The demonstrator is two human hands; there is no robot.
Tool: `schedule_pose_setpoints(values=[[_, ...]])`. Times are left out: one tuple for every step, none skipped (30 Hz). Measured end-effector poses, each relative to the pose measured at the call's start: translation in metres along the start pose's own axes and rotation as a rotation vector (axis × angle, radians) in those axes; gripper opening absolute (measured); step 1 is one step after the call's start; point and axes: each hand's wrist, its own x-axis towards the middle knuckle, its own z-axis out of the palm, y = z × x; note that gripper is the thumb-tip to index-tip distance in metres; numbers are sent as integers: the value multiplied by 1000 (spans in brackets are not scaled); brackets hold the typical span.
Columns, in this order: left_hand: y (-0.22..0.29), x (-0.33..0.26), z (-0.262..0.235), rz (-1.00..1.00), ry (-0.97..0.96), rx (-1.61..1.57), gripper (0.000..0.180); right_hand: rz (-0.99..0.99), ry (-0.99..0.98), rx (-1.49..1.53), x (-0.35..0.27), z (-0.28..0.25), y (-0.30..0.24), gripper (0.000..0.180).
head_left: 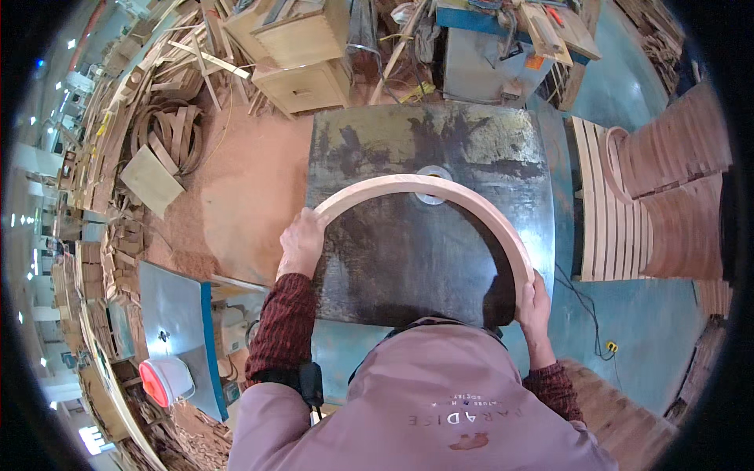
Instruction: Sanding the inner edges of curved wooden furniture components using a spindle sander and stacking them on a pallet.
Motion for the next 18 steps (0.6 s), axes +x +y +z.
schedule_pose_setpoints(values=[[-7, -2, 3, -7, 1, 1, 39, 1, -14, 6, 4, 1, -5, 46], [-12, -3, 5, -21, 9, -1, 40, -4, -22, -8, 8, 2, -10, 46], [-16, -4, 6, -33, 17, -4, 40, -9, -29, -22, 12, 3, -15, 46], [-21, -5, 5, -52, 31, -6, 41, -21, -39, -33, 18, 5, -20, 45], [-25, -7, 5, -72, 45, -8, 42, -18, -62, -21, 23, 6, -28, 45], [-29, -8, 3, -83, 44, -18, 43, -15, -81, -8, 27, 7, -39, 44], [-31, -11, 1, -101, 42, -10, 42, -13, -101, 5, 31, 8, -45, 44], [-33, -14, -1, -121, 40, -2, 41, -37, -104, -3, 37, 10, -47, 43], [-35, -16, -3, -139, 40, 7, 40, -62, -104, -8, 41, 13, -48, 43], [-40, -18, -2, -135, 52, -6, 39, -88, -106, -13, 46, 17, -50, 42], [-46, -20, -1, -132, 64, -18, 38, -101, -111, -35, 51, 20, -52, 42], [-51, -21, -1, -130, 76, -32, 37, -117, -118, -58, 56, 24, -54, 42], [-57, -23, 0, -144, 86, -17, 37, -133, -125, -80, 62, 27, -57, 41], [-64, -23, 2, -158, 96, -1, 36, -179, -121, -134, 68, 31, -56, 41], [-69, -25, 3, -170, 107, 13, 36, -226, -115, -186, 75, 35, -53, 41], [-74, -27, 4, -185, 118, 13, 37, -273, -109, -239, 81, 40, -52, 41], [-79, -29, 4, -201, 129, 13, 38, -283, -98, -269, 86, 46, -52, 40], [-84, -31, 4, -217, 140, 12, 39, -293, -88, -301, 91, 52, -56, 40]])
